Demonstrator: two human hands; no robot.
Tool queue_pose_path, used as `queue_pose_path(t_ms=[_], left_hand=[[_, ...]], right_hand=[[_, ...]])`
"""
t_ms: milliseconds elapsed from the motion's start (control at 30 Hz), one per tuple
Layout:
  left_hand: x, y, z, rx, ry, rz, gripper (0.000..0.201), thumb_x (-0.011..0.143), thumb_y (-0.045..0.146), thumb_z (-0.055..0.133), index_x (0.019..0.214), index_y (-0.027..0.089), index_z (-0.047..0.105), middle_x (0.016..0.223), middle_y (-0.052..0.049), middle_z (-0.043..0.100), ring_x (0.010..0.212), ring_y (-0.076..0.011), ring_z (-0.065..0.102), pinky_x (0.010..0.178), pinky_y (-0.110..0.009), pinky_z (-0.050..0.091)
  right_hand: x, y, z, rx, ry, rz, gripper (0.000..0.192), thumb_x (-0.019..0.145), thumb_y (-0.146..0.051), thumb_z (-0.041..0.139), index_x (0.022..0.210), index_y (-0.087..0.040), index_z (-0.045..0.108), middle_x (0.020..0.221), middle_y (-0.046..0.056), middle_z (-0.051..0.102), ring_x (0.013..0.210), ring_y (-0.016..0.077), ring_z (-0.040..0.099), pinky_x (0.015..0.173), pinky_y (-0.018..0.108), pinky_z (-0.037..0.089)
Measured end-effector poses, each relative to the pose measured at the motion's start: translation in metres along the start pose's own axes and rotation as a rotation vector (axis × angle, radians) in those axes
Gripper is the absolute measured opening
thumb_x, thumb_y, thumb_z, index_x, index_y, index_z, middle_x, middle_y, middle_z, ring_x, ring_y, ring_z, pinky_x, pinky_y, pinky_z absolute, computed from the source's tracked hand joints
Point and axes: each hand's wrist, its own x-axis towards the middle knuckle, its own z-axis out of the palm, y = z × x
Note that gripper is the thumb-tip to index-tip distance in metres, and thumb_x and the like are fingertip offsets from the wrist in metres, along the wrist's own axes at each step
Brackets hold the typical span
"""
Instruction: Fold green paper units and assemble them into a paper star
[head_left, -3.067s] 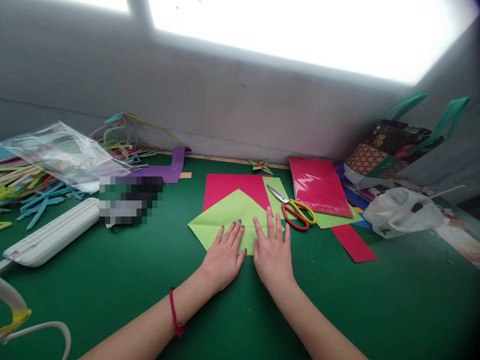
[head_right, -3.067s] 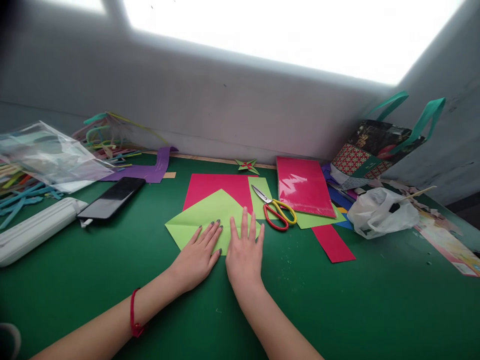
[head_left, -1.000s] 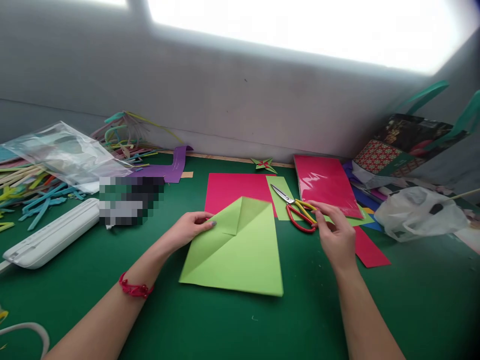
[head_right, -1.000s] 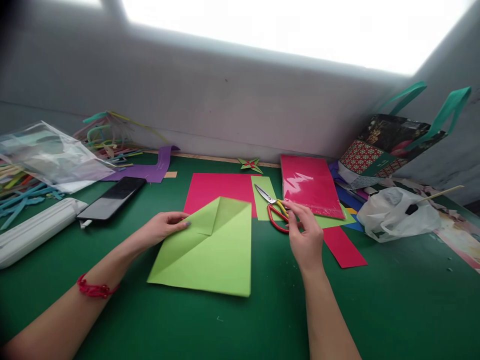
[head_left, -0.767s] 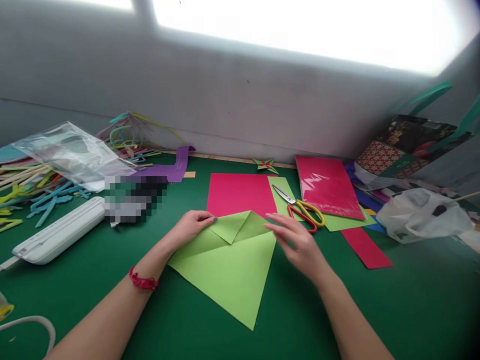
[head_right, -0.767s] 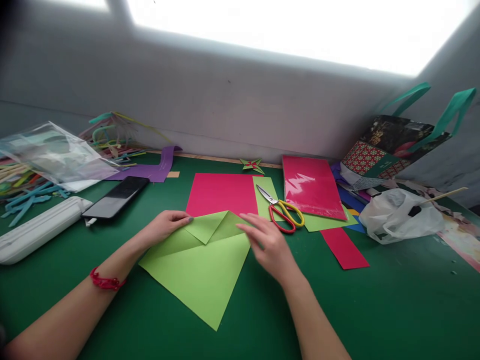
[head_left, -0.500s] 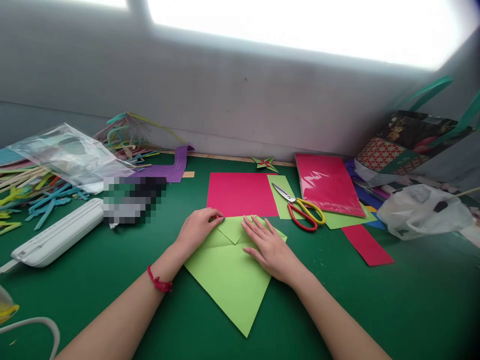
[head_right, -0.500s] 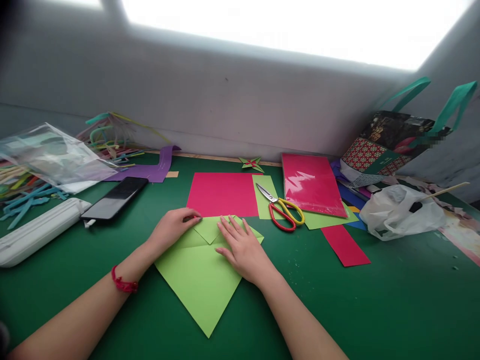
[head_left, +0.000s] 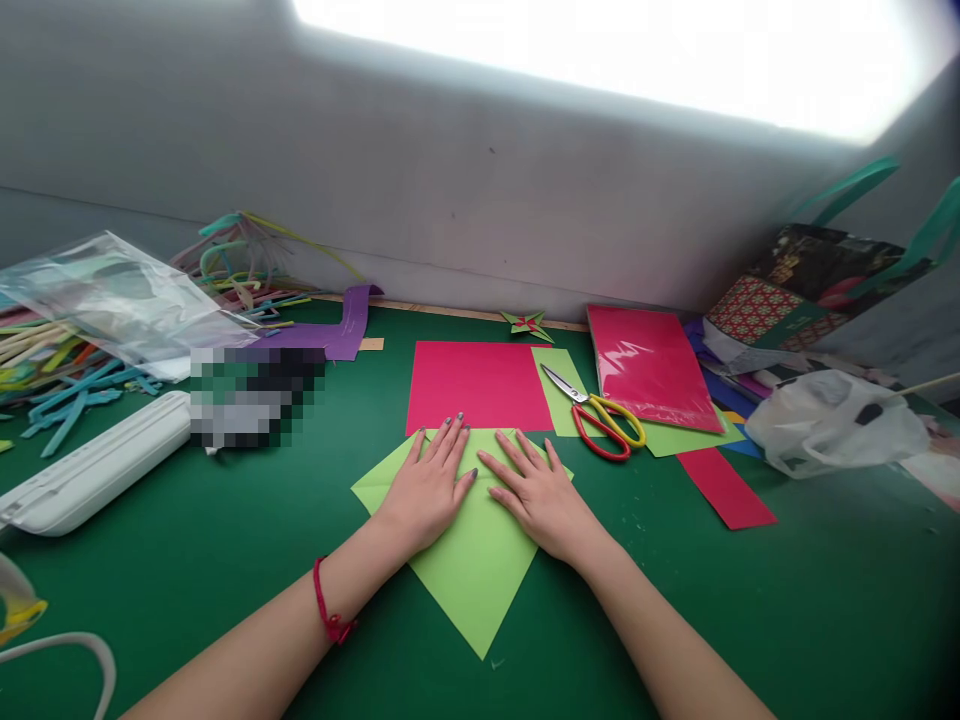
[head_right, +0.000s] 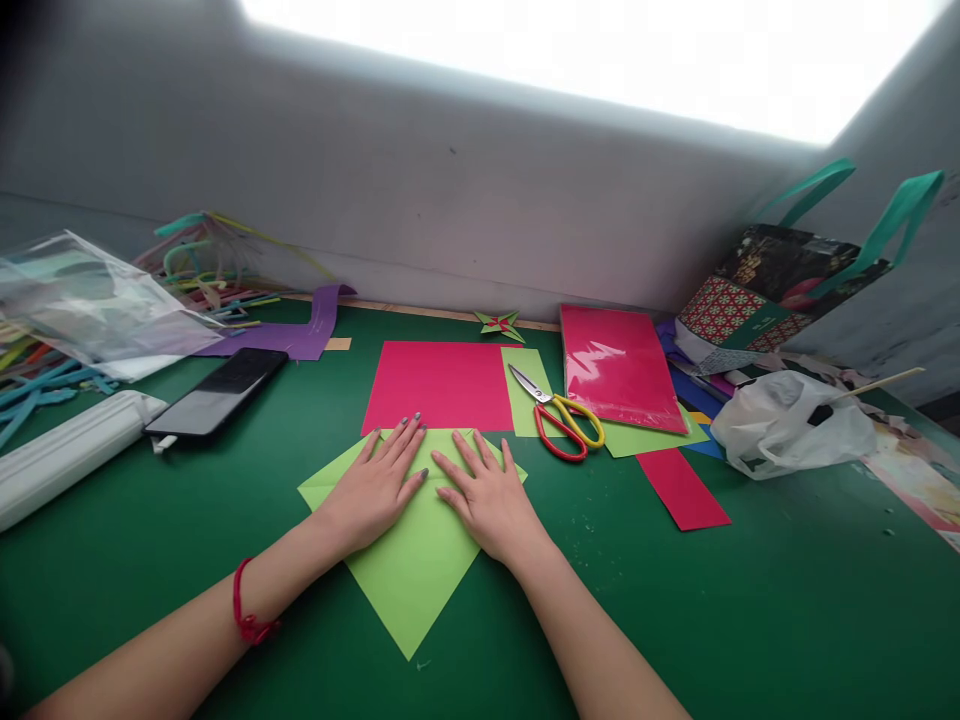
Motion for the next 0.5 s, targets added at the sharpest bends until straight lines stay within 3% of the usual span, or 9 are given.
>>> queue_pose_path(t_ms=[133,300,500], left_hand=[[0.0018,-0.0031,-0.0006,-0.021,-0.003,-0.097,0.057,0.090,0.043,0.021,0.138,0.012,0.020,0.145,-0.009,0.014,0.133,-0.0234,0.014,0.107,-0.046,0.014],[0.0012,-0.0053,-0.0012,-0.081,-0.007,-0.087,0.059,0.088,0.045,0.023,0.138,0.014,0.019,0.145,-0.009,0.015,0.132,-0.0244,0.015,0.106,-0.047,0.014],[0.0017,-0.0052,0.0013,-0.111,0.001,-0.094,0.061,0.088,0.048,0.021,0.138,0.014,0.019,0.145,-0.010,0.016,0.132,-0.0247,0.015,0.106,-0.047,0.012]], right_hand=[[-0.0004,0.0047,-0.0029,-0.004,0.024,0.059,0.049,0.088,-0.052,0.020,0.135,-0.037,0.023,0.144,-0.002,0.021,0.133,0.0242,0.011,0.104,0.055,0.013],[0.0024,0.0070,-0.0033,0.017,0.107,0.074,0.051,0.088,-0.052,0.023,0.136,-0.035,0.023,0.145,-0.001,0.018,0.133,0.0223,0.012,0.105,0.052,0.012],[0.0043,0.0088,0.0037,0.035,0.063,0.137,0.052,0.088,-0.055,0.018,0.136,-0.037,0.019,0.146,-0.003,0.016,0.133,0.0213,0.010,0.105,0.052,0.012]])
